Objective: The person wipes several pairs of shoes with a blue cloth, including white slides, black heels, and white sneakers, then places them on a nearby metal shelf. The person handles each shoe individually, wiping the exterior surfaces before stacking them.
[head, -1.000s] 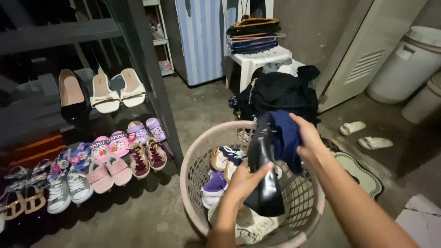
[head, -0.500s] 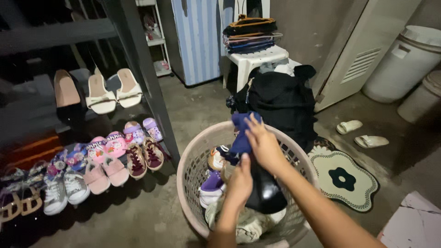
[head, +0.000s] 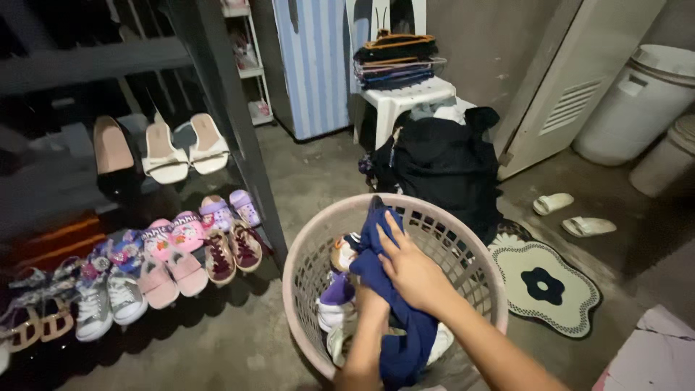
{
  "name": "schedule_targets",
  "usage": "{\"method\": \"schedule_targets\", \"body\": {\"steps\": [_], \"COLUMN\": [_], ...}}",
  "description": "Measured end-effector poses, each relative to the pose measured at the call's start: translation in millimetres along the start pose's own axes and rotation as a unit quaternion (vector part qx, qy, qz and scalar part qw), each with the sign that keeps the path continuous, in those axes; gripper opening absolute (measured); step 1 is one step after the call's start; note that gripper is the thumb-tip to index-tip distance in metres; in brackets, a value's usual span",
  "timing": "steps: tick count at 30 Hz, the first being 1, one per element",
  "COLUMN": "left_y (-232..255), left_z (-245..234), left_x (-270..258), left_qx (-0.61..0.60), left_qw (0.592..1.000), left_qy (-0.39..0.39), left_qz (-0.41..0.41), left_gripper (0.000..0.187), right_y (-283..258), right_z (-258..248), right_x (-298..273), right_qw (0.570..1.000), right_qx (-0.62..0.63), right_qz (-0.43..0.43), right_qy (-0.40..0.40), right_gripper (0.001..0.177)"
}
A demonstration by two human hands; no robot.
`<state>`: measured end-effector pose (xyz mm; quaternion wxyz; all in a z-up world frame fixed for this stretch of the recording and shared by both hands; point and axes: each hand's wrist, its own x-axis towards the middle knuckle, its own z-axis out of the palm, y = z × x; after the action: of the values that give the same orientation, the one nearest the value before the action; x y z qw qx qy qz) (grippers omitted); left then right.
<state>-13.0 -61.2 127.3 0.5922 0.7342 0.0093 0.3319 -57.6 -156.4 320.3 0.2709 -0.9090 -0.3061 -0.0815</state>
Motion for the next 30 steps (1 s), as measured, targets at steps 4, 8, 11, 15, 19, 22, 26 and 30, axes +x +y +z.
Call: {"method": "schedule_targets", "body": {"steps": [4, 8, 11, 15, 19, 22, 26, 30], "left_y": [36, 70, 91, 109, 131, 137, 128, 118], "left_z": [-14, -37, -16, 7, -1, -14, -14, 2], "left_x": [31, 69, 48, 22, 12, 15, 19, 18], "left_qx": [-0.216, -0.530, -0.637, -0.563, -0.338, -0.245, -0.298, -0.574], "left_qw": [0.955, 0.726, 0.605, 0.732, 0.872, 0.880, 0.809, 0.755], "left_qy": [-0.027, -0.148, -0.186, -0.017, 0.096, 0.049, 0.011, -0.050], "left_qz": [-0.201, -0.413, -0.440, -0.383, -0.342, -0.405, -0.507, -0.313], "left_gripper": [0.059, 0.059, 0.060, 0.063, 0.069, 0.076, 0.067, 0.067], "right_y": [-13, -26, -20, 5, 28, 34, 37, 36], "right_z": [0, 4, 15, 35, 34, 30, 35, 51], "right_x": [-23, -60, -57, -31, -14, -18, -31, -51], "right_qw": [0.996, 0.977, 0.954, 0.883, 0.741, 0.642, 0.747, 0.872], "right_qx": [-0.079, -0.143, 0.054, 0.190, 0.370, 0.550, 0.437, 0.315], "right_qz": [-0.045, -0.111, -0.032, 0.242, 0.392, 0.314, 0.301, 0.123], "right_qy": [0.018, 0.109, 0.293, 0.354, 0.400, 0.432, 0.400, 0.353], "right_gripper": [0.041, 0.061, 0.056, 0.050, 0.057, 0.053, 0.053, 0.054]}}
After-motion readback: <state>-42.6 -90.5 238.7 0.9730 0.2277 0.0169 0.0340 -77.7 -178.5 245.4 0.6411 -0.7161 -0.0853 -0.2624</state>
